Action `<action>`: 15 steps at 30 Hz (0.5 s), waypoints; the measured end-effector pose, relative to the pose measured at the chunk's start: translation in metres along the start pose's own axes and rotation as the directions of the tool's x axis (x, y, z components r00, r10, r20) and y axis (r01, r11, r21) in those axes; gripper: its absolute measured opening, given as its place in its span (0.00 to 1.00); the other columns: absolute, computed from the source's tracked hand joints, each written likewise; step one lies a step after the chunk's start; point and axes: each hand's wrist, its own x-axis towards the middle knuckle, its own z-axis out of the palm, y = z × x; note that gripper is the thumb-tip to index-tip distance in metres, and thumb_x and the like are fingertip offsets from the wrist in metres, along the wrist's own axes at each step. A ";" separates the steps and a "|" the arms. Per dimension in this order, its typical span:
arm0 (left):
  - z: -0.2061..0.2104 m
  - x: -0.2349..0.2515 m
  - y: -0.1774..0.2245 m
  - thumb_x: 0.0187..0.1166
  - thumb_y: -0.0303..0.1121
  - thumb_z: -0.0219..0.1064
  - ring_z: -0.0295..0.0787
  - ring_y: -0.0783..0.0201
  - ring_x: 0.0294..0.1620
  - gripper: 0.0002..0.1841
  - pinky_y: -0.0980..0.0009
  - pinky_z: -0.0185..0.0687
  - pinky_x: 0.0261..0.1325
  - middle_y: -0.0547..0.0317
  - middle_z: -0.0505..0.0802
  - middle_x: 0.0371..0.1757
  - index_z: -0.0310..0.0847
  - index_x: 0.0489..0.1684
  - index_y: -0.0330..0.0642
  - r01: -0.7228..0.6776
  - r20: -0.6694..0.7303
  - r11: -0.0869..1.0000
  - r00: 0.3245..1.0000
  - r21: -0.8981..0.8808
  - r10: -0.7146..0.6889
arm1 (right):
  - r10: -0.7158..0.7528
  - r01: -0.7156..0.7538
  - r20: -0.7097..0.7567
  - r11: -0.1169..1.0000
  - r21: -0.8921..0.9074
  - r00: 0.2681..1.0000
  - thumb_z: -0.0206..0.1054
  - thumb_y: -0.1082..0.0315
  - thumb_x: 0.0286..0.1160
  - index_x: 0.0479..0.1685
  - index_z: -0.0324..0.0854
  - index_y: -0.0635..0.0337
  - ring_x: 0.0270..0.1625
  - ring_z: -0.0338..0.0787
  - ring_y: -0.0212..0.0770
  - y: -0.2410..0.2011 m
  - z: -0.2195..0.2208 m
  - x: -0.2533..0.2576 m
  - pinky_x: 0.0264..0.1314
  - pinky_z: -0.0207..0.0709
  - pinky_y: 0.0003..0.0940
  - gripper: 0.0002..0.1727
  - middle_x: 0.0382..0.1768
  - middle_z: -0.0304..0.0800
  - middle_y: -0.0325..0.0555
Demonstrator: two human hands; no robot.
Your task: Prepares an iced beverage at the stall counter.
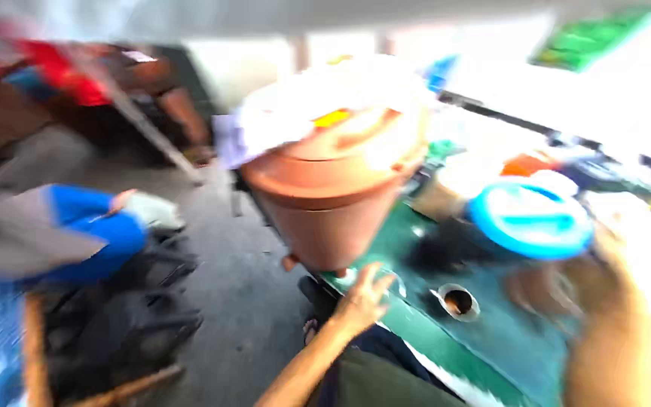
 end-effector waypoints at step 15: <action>0.022 0.016 -0.019 0.61 0.46 0.84 0.67 0.36 0.85 0.47 0.49 0.71 0.82 0.29 0.68 0.86 0.69 0.86 0.41 0.037 -0.032 0.998 0.999 0.041 -0.036 | 0.034 0.043 -0.246 0.953 0.300 0.969 0.40 0.49 0.96 0.54 0.85 0.70 0.59 0.89 0.59 0.097 0.056 0.056 0.66 0.75 0.61 0.34 0.50 0.89 0.67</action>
